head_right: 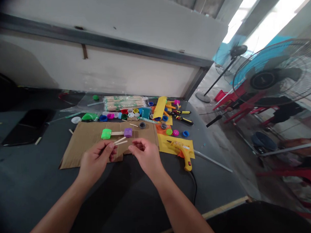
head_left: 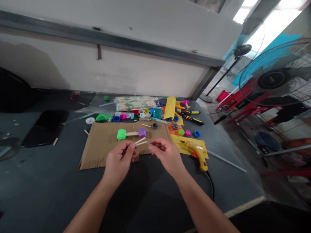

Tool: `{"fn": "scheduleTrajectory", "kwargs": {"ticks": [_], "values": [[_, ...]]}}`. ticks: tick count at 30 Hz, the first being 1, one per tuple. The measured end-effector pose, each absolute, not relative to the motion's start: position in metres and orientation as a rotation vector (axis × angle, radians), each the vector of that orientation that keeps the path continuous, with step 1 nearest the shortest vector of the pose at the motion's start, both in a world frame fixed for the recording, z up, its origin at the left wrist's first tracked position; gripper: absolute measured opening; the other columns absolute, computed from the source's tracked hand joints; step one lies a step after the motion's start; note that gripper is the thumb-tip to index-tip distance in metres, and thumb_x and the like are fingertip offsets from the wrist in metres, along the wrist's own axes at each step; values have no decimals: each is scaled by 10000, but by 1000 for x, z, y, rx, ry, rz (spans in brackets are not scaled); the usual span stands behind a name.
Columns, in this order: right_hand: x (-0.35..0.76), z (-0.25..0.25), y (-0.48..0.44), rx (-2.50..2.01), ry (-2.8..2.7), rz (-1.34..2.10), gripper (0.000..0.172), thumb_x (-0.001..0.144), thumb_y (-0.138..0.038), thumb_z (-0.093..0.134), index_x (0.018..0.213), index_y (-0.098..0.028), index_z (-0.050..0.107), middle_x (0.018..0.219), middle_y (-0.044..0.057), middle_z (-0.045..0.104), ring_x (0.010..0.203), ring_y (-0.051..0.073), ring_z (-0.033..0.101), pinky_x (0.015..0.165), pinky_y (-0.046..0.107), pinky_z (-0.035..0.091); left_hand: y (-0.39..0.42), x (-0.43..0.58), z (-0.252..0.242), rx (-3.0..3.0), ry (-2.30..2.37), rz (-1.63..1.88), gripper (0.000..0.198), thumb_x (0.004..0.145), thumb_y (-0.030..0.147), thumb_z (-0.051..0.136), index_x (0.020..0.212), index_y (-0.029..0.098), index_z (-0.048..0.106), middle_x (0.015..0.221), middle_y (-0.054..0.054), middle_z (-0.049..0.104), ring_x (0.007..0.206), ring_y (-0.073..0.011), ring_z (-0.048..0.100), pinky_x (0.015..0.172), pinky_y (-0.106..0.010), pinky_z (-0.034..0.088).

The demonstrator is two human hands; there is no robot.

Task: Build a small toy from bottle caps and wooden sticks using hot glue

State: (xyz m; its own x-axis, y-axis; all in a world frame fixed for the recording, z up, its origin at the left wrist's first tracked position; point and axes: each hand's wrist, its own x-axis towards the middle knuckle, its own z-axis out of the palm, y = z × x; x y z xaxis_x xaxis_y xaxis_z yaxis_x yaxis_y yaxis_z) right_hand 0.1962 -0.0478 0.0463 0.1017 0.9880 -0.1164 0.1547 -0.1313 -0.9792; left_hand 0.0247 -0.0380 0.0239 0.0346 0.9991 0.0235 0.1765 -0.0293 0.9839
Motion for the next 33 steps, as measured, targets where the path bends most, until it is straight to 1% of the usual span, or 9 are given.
{"fn": "scheduleTrajectory", "kwargs": {"ticks": [2,4,6,10,14,19,28,33], "values": [[186,39,-43,-1356,-1038,1258,243,685,-295,722,899,-187,688,716,8,675,617,138,615,530,243,482,-38,25,24,1396,1303,1098,229,877,369,532,810,167,617,649,11,593,516,-104,538,506,-222,459],[183,34,-42,-1267,-938,1293,272,654,-274,741,907,-189,686,750,9,686,634,132,625,544,239,500,-38,25,23,1436,1297,1069,235,888,369,517,801,173,612,639,17,585,522,-105,536,515,-220,454],[184,33,-44,-1226,-900,1293,275,641,-250,751,903,-194,689,742,1,688,626,125,625,565,243,518,-38,26,23,1491,1296,1025,244,896,371,507,789,178,612,627,21,579,534,-107,537,527,-219,447],[187,32,-47,-1216,-917,1254,254,652,-229,754,901,-204,712,729,-6,692,601,118,617,580,249,530,-39,28,22,1588,1324,932,261,904,381,495,780,187,619,616,23,585,547,-112,544,542,-221,430],[187,28,-48,-1216,-958,1226,244,676,-233,750,919,-217,737,741,-5,697,623,126,628,611,260,540,-39,27,23,1639,1334,906,257,903,377,489,776,194,617,586,31,574,535,-117,544,539,-222,421],[189,26,-47,-1211,-973,1210,250,667,-228,757,917,-228,751,705,-14,695,597,125,629,598,257,546,-39,25,25,1718,1339,869,244,904,357,482,778,201,622,597,30,594,521,-120,558,533,-225,414],[189,27,-49,-1220,-986,1186,160,675,-228,752,835,-217,751,635,-17,694,573,137,647,600,278,567,-39,22,21,1763,1381,836,280,910,384,473,753,206,623,564,33,580,486,-120,543,504,-225,377],[188,27,-48,-1230,-969,1182,120,668,-221,746,787,-206,745,565,-23,682,526,136,640,545,264,557,-39,22,23,1768,1373,822,292,909,390,468,742,205,619,539,36,554,478,-121,525,492,-223,369]]}}
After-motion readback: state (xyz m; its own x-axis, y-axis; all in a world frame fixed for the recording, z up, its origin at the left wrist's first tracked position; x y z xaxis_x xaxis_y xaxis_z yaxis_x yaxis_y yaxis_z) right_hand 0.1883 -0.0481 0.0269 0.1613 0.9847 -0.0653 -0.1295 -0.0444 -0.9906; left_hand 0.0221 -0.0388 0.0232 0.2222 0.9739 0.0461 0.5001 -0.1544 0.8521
